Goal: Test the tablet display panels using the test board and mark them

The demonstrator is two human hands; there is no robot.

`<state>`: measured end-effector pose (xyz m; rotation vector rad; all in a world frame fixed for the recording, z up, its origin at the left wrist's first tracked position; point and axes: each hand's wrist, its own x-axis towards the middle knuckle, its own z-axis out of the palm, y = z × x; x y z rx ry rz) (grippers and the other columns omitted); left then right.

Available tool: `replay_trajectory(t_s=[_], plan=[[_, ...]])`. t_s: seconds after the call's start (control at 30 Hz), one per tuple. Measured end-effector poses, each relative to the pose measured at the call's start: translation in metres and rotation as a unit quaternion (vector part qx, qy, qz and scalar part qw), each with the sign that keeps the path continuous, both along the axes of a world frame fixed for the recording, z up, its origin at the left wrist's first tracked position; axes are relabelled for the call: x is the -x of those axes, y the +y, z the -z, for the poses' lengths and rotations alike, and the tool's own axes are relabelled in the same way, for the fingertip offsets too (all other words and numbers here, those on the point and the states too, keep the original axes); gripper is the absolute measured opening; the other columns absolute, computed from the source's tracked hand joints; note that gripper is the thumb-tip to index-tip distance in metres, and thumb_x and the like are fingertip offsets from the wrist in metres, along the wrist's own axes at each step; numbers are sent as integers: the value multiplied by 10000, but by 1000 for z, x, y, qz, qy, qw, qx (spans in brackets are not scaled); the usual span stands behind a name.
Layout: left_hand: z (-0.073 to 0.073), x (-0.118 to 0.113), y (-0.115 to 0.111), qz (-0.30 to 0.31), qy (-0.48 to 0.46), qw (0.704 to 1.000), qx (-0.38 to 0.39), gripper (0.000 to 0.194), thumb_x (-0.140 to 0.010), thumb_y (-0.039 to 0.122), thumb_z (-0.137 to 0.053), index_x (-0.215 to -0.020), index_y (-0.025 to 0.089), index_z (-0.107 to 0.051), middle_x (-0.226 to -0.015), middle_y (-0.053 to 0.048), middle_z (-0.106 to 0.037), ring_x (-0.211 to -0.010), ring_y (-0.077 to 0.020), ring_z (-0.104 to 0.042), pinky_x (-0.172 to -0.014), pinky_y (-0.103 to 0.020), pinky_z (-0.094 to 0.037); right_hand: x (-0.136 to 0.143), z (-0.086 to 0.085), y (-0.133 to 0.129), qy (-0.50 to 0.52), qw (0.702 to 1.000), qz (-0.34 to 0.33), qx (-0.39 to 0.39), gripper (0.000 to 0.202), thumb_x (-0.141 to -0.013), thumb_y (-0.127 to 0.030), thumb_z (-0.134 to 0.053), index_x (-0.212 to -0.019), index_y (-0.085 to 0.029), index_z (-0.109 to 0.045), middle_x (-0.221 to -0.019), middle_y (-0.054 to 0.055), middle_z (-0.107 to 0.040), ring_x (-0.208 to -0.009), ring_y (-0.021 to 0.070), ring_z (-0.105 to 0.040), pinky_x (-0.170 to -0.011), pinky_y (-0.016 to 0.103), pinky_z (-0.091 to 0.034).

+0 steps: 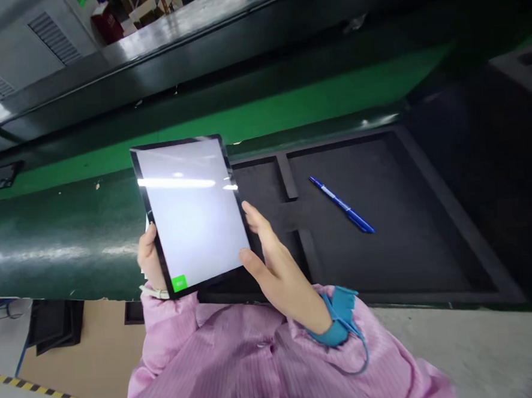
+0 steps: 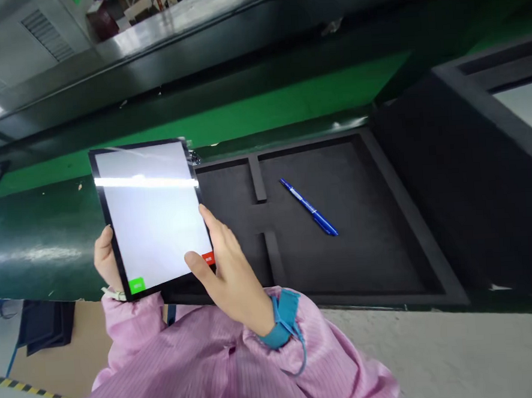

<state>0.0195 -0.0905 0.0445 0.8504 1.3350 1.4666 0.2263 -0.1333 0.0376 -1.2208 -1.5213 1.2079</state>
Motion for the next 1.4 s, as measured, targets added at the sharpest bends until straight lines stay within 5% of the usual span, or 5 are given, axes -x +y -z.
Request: replay_trajectory(t_s=[0.3,0.47,0.73,1.03,1.4], plan=[[14,-45,-3,27,-166,985,41,626,-891,723,-440,-1183,244,-719,-1143,-57,-772,-1211,-331,-674,-1010,-494,-567,-22,12,-20,-238,962,37,-130,736,-946,-658,-491,-1597,-367,-309,-1513,148,-384,-1426,407,-380,-1161,744,-297],[22,-38,-5,60,-161,984,50,575,-885,716,-453,-1110,269,-736,-1065,-39,-783,-1150,-337,-705,-980,-506,-578,-37,-9,-2,-269,938,70,-207,1078,-834,-686,-659,-1651,-274,-90,-1679,179,-174,-1534,458,-217,-1203,719,-254],[29,-43,-8,89,-124,988,23,602,-892,703,-448,-1239,276,-693,-1193,-41,-756,-1339,-330,-592,-1057,-500,-542,-2,-38,50,-255,929,-46,-264,1097,-631,-480,-929,-1566,-305,-382,-1699,66,-204,-1589,405,-136,-1295,659,-173],[31,-40,-7,95,-91,990,49,638,-882,711,-470,-1274,252,-677,-1232,-71,-744,-1370,-317,-565,-1088,-454,-527,6,-19,38,-295,912,-32,-284,364,-944,-360,-644,-1274,-211,-683,-1412,115,-632,-1376,316,-558,-1195,552,-451],[38,-33,-9,71,-105,992,28,662,-902,741,-386,-1323,304,-651,-1395,-22,-670,-1315,-327,-611,-1006,-492,-570,-17,-5,4,-304,872,54,-379,417,-940,-436,-626,-1316,-255,-644,-1412,101,-625,-1360,359,-520,-1079,586,-499]])
